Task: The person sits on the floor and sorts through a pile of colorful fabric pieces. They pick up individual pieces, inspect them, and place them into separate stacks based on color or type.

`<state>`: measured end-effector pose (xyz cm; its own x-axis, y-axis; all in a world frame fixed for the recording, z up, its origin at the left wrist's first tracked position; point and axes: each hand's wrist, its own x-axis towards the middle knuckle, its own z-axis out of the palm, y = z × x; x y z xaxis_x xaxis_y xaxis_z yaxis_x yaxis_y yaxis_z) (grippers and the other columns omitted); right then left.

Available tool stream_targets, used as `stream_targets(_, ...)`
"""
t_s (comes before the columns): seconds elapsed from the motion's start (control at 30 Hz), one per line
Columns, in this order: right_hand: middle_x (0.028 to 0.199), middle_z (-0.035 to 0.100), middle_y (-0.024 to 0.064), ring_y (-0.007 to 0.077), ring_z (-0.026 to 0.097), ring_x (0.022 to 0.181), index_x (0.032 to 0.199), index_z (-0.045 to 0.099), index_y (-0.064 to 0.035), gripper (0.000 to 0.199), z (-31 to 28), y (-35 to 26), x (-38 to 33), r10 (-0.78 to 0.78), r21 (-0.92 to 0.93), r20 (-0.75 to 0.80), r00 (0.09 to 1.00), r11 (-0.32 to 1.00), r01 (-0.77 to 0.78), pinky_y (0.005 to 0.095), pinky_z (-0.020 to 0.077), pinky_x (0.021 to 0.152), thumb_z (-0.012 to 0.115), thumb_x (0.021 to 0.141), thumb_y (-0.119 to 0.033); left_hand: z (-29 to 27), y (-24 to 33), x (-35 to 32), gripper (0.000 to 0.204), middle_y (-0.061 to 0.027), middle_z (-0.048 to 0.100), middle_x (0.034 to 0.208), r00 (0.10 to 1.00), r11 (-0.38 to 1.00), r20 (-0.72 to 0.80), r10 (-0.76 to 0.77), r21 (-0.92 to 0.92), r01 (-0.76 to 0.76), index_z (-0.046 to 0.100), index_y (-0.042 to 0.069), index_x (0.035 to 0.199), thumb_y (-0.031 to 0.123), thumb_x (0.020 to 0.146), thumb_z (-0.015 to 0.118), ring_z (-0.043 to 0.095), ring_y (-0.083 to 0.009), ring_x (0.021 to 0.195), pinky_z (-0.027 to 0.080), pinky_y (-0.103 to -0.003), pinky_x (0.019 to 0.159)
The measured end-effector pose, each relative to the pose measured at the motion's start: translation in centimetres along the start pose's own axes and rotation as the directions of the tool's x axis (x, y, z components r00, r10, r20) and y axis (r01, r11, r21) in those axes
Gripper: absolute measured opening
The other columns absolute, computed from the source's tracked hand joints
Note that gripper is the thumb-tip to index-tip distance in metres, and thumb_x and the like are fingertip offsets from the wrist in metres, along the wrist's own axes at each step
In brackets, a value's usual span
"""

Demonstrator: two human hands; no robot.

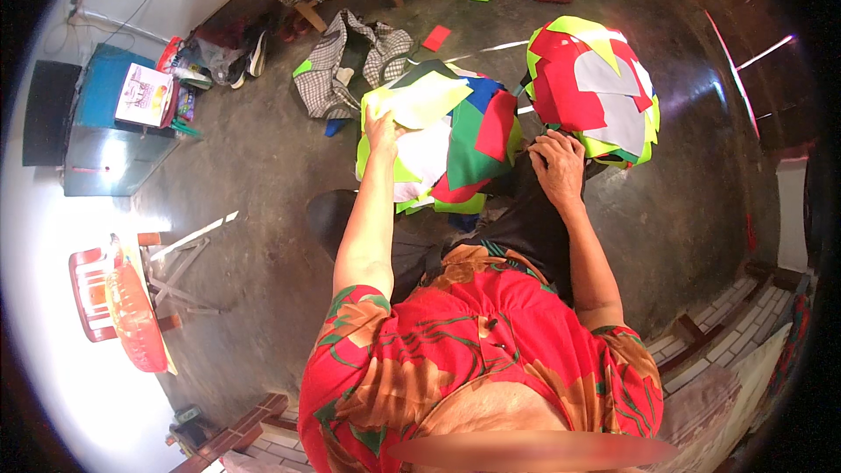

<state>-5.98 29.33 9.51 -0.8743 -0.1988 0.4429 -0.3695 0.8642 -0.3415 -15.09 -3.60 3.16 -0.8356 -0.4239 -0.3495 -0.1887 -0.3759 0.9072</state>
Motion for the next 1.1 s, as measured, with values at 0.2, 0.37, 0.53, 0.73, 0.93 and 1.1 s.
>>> stream_targets(0.2,0.099,0.066,0.0008,0.0205,0.056,0.11,0.083,0.067,-0.0118,0.008,0.1,-0.5,0.1,0.0,0.019,0.026,1.0,1.0,-0.001,0.0424,0.0351,0.096,0.068,0.075,-0.013,-3.0,-1.2,3.6,0.026,-0.0109,0.067,0.097,0.916,0.712,0.144,0.375,0.588,-0.384,0.062,0.0,0.106,0.007,0.081,0.057,0.066,-0.0243,0.088,0.052,-0.033,0.075)
stream_targets(0.37,0.098,0.067,0.0006,0.0205,0.057,0.109,0.084,0.067,-0.012,0.009,-0.1,-0.4,0.2,-0.005,0.008,0.024,1.0,1.0,0.005,0.0421,0.0353,0.095,0.069,0.075,-0.013,-2.4,1.0,3.5,0.029,-0.0177,0.064,0.103,0.855,0.423,0.247,0.456,0.785,-0.453,0.062,0.005,0.104,0.014,0.077,0.062,0.055,-0.0337,0.108,0.045,-0.04,0.088)
stream_targets(0.53,0.096,0.067,0.0007,0.0202,0.057,0.107,0.084,0.067,-0.0123,0.009,-0.2,-0.4,0.2,0.002,0.013,0.004,1.0,1.0,-0.002,0.0412,0.0356,0.095,0.069,0.075,-0.013,-1.4,0.9,0.4,0.047,-0.0155,0.044,0.138,0.82,0.218,0.217,0.53,0.899,-0.379,0.055,0.012,0.122,0.023,0.078,0.065,0.028,-0.0359,0.135,0.032,-0.051,0.104)
stream_targets(0.73,0.094,0.066,-0.0007,0.0187,0.058,0.105,0.08,0.066,-0.0127,0.007,0.2,0.0,0.1,-0.013,0.019,-0.042,0.999,1.0,0.014,0.0403,0.0368,0.092,0.068,0.075,-0.017,-0.5,-3.9,-3.6,0.061,-0.0175,0.031,0.147,0.849,-0.107,0.518,0.104,0.855,-0.508,0.046,0.015,0.133,0.037,0.08,0.066,0.022,-0.0362,0.139,0.018,-0.063,0.106)
stream_targets(0.93,0.09,0.066,-0.0019,0.0183,0.058,0.105,0.077,0.066,-0.0131,0.005,0.1,0.2,0.0,-0.017,0.026,-0.039,0.999,1.0,0.018,0.0406,0.0373,0.092,0.067,0.073,-0.017,0.0,-3.5,-4.8,0.067,-0.0153,0.028,0.149,0.821,-0.169,0.525,0.225,0.85,-0.498,0.043,0.013,0.137,0.042,0.081,0.064,0.02,-0.0339,0.14,0.015,-0.065,0.106)
stream_targets(1.1,0.088,0.066,-0.0011,0.0187,0.059,0.105,0.077,0.067,-0.0119,0.006,0.0,0.3,-0.2,-0.016,0.06,-0.068,0.998,0.998,0.02,0.0405,0.0368,0.093,0.067,0.073,-0.017,0.6,-4.1,-7.4,0.081,-0.0133,0.02,0.153,0.75,-0.158,0.641,0.164,0.768,-0.621,0.034,0.018,0.143,0.05,0.076,0.067,0.017,-0.0352,0.141,0.014,-0.067,0.105)
